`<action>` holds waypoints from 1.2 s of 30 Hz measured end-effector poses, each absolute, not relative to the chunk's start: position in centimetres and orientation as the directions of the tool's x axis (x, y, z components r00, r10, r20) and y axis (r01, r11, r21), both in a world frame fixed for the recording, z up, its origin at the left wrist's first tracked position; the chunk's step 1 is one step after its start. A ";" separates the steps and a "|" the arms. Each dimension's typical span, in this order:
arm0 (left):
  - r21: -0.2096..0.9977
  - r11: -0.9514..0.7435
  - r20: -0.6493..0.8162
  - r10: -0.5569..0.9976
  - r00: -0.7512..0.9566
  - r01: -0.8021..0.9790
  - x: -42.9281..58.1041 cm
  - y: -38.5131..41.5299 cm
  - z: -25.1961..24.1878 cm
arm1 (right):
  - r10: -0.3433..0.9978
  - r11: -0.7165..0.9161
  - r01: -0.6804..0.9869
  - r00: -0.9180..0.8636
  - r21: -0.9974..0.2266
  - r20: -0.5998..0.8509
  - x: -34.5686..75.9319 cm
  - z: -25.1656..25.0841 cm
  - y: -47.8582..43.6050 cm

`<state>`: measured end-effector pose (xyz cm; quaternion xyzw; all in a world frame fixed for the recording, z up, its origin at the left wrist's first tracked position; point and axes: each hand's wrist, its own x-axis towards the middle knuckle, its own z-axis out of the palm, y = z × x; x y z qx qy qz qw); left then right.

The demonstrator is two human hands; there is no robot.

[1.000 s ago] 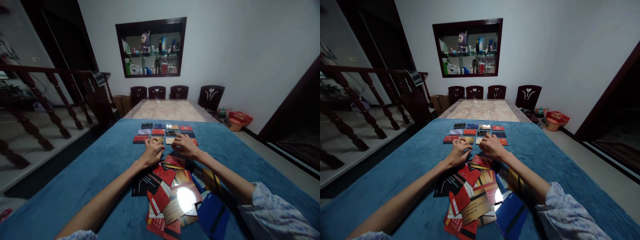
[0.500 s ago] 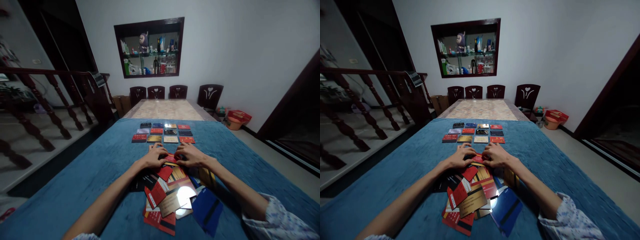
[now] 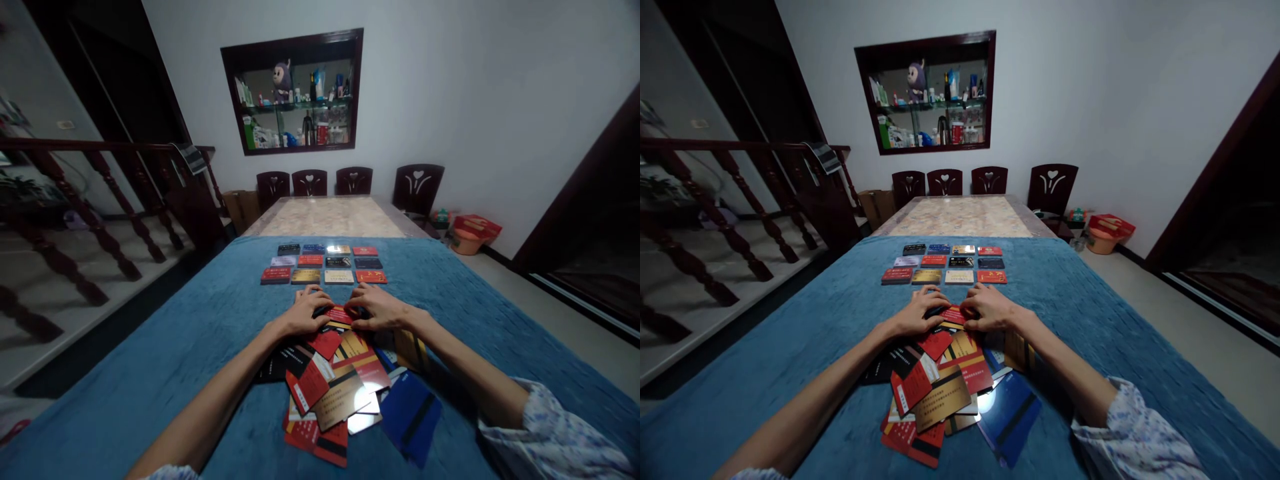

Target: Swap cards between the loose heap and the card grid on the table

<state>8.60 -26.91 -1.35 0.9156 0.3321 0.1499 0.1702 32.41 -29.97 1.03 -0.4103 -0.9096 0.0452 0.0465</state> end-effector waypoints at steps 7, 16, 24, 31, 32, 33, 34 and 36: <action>0.429 -0.760 0.274 0.625 0.731 0.489 8.5 -26.4 -1.9 | 0.690 0.723 0.673 -0.710 -0.155 0.140 32.9 0.6 -29.4; 0.462 -0.729 0.410 0.681 0.607 0.505 8.7 -25.8 -2.7 | 0.720 0.693 0.689 -0.644 -0.211 0.258 33.3 0.7 -29.4; 0.497 -0.693 0.463 0.721 0.516 0.522 8.9 -25.3 -3.2 | 0.782 0.599 0.784 -0.530 -0.161 0.329 33.6 -0.9 -28.2; 0.537 -0.679 0.507 0.734 0.452 0.501 9.0 -25.2 -3.3 | 0.844 0.515 0.832 -0.451 -0.205 0.291 33.7 -0.9 -28.3; 0.546 -0.672 0.514 0.740 0.433 0.501 8.9 -25.1 -3.3 | 0.857 0.495 0.845 -0.436 -0.202 0.276 33.7 -0.9 -28.3; 0.554 -0.664 0.519 0.747 0.416 0.502 8.9 -25.1 -3.3 | 0.867 0.477 0.858 -0.423 -0.193 0.262 33.7 -0.9 -28.4; 0.561 -0.657 0.522 0.753 0.401 0.504 8.9 -25.1 -3.2 | 0.875 0.463 0.867 -0.415 -0.182 0.248 33.7 -0.9 -28.4; 0.569 -0.646 0.522 0.762 0.384 0.508 8.9 -25.1 -3.2 | 0.883 0.450 0.875 -0.407 -0.178 0.234 33.7 -1.0 -28.4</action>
